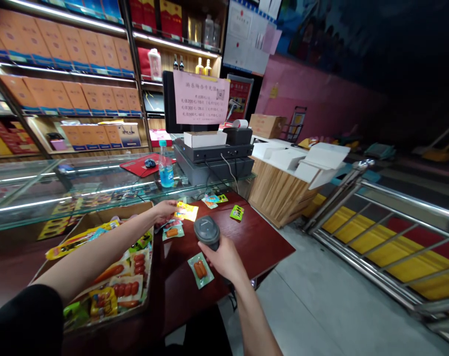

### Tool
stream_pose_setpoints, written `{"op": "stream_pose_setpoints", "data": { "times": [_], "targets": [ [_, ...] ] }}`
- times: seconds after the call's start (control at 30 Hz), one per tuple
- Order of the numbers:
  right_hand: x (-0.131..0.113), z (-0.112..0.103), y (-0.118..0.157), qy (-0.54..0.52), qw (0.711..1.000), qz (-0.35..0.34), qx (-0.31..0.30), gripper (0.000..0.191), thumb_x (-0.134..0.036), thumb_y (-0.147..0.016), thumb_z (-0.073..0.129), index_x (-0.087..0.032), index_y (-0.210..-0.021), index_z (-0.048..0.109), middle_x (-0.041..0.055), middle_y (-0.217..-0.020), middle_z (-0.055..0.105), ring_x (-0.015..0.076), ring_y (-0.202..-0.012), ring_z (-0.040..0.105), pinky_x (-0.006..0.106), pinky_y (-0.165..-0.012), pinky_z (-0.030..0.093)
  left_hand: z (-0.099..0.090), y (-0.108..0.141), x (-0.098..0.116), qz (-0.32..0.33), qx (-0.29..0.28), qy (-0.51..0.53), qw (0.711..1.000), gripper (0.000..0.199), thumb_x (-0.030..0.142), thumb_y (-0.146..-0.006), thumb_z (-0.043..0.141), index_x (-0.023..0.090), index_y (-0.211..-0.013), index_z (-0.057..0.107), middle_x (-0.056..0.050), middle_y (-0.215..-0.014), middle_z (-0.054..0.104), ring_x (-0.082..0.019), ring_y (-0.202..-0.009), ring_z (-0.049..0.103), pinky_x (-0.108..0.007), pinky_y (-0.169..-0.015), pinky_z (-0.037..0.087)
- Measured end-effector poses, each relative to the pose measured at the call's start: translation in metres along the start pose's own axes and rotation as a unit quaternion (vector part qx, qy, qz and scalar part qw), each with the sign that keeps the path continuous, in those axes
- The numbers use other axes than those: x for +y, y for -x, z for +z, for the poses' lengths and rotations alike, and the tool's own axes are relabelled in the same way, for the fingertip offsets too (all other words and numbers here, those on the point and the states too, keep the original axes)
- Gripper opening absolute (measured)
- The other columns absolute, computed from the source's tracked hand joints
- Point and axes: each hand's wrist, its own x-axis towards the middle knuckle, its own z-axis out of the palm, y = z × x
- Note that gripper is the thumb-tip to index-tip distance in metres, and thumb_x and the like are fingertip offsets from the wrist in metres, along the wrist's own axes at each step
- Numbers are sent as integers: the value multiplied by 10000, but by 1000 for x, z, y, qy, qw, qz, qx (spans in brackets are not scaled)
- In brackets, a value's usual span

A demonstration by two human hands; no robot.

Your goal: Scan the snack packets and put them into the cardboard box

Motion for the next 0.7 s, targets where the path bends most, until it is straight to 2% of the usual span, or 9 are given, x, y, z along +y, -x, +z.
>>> {"op": "stream_pose_setpoints", "data": {
  "times": [0.23,0.37,0.53,0.7],
  "targets": [
    [-14,0,4,24,999,-32,6,372,-470,-778,623,-146,-960,654,42,-643,692,205,-614,668,274,-564,501,-4,9,4,9,-17,24,1000,385,88,-480,872,105,-756,605,-95,-768,716,-223,-699,709,-287,-596,593],
    [-17,6,3,34,999,-42,4,374,-471,-769,628,-146,-950,664,43,-636,689,214,-639,672,282,-597,506,-19,24,8,28,-11,24,999,385,118,-469,881,102,-724,593,-97,-783,715,-224,-720,707,-303,-609,593],
    [-21,17,-5,50,997,-55,-34,355,-488,-777,612,-148,-872,648,32,-600,671,196,-558,648,272,-556,493,-61,63,18,41,40,18,998,415,152,-430,895,109,-721,603,-80,-772,711,-219,-742,700,-304,-618,587],
    [-27,29,-13,38,996,-27,-71,350,-496,-761,619,-149,-808,619,38,-565,660,189,-480,630,268,-490,483,-125,131,22,62,90,-23,994,397,285,-444,890,129,-700,630,-68,-818,715,-182,-755,683,-269,-643,566]
  ]
}}
